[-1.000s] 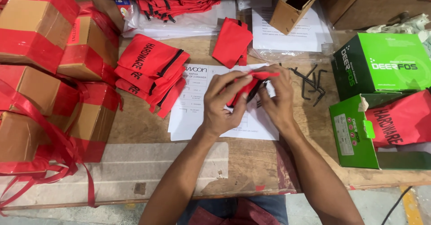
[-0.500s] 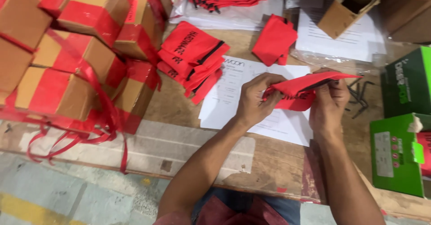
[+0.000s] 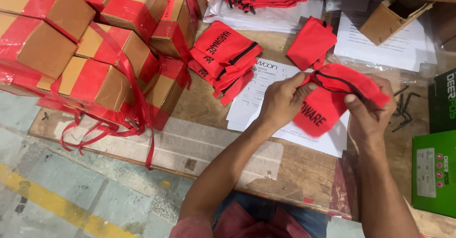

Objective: The person counts and arranges black hex keys and bolts on the workbench, places them into red zippered hardware pouches, and puts filled pouches into green product boxes on the table.

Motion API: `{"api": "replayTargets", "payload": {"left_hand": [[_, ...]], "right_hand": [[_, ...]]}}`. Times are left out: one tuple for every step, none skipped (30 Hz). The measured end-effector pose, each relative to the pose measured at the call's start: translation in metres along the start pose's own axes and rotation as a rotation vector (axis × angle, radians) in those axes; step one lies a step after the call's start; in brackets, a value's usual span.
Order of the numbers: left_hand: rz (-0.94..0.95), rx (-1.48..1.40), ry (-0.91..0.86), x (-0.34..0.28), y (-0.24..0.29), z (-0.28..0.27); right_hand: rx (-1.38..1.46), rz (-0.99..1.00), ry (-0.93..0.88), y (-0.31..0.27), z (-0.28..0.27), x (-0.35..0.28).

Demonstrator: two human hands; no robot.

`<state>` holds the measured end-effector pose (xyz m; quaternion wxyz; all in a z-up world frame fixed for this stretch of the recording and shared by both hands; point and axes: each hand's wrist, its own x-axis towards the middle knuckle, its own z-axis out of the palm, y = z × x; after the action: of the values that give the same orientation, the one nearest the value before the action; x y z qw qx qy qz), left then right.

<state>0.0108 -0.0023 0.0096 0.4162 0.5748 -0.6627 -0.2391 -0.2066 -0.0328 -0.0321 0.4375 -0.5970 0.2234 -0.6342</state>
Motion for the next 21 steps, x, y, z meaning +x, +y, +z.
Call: {"api": "replayTargets", "payload": {"left_hand": [[0.000,0.003,0.000,-0.003,-0.009,0.009],[0.149,-0.002,0.132,-0.005,-0.017,0.019],[0.304,-0.009,0.258,-0.008,-0.026,0.029],[0.304,-0.006,0.255,-0.013,-0.012,0.022],[0.338,0.165,0.343,-0.018,0.001,0.016],[0.375,0.333,0.427,-0.022,0.016,0.011],[0.378,0.333,0.421,-0.028,0.023,0.013],[0.385,0.269,0.263,-0.034,0.032,0.015],[0.392,0.203,0.105,-0.041,0.040,0.016],[0.391,0.201,0.105,-0.042,0.046,0.017],[0.396,0.148,0.146,-0.043,0.052,0.018],[0.402,0.096,0.189,-0.043,0.058,0.019],[0.402,0.096,0.192,-0.039,0.049,0.024],[0.371,0.040,0.226,-0.035,0.040,0.029],[0.340,-0.017,0.259,-0.031,0.031,0.034],[0.340,-0.015,0.255,-0.023,0.027,0.022],[0.323,0.015,0.252,-0.014,0.023,0.011],[0.301,0.043,0.250,-0.008,0.018,0.000],[0.296,0.044,0.247,0.005,0.013,-0.021],[0.244,-0.028,0.255,0.018,0.008,-0.043],[0.192,-0.099,0.262,0.032,0.003,-0.065]], "right_hand": [[0.003,0.000,0.001,0.007,-0.006,-0.006],[-0.091,0.045,0.061,0.014,-0.012,-0.011],[-0.186,0.091,0.120,0.021,-0.017,-0.017],[-0.183,0.093,0.122,0.014,-0.010,-0.015],[-0.280,0.036,0.162,0.006,-0.003,-0.012],[-0.380,-0.023,0.204,-0.001,0.003,-0.009],[-0.380,-0.022,0.211,-0.008,0.010,-0.006],[-0.311,-0.017,0.228,-0.016,0.017,-0.003],[-0.241,-0.013,0.246,-0.023,0.024,0.000],[-0.243,-0.012,0.245,-0.023,0.022,-0.003],[-0.195,0.023,0.168,-0.023,0.020,-0.006],[-0.145,0.055,0.089,-0.023,0.019,-0.008],[-0.145,0.053,0.086,-0.014,0.011,-0.009],[0.050,0.122,0.012,-0.004,0.004,-0.012],[0.245,0.188,-0.064,0.006,-0.004,-0.014],[0.247,0.188,-0.060,-0.015,0.015,-0.005],[0.208,0.114,-0.088,-0.035,0.034,0.005],[0.169,0.046,-0.119,-0.056,0.052,0.014],[0.170,0.051,-0.117,-0.051,0.047,0.011],[0.169,0.015,-0.101,-0.046,0.043,0.011],[0.171,-0.021,-0.085,-0.041,0.039,0.010]]}}
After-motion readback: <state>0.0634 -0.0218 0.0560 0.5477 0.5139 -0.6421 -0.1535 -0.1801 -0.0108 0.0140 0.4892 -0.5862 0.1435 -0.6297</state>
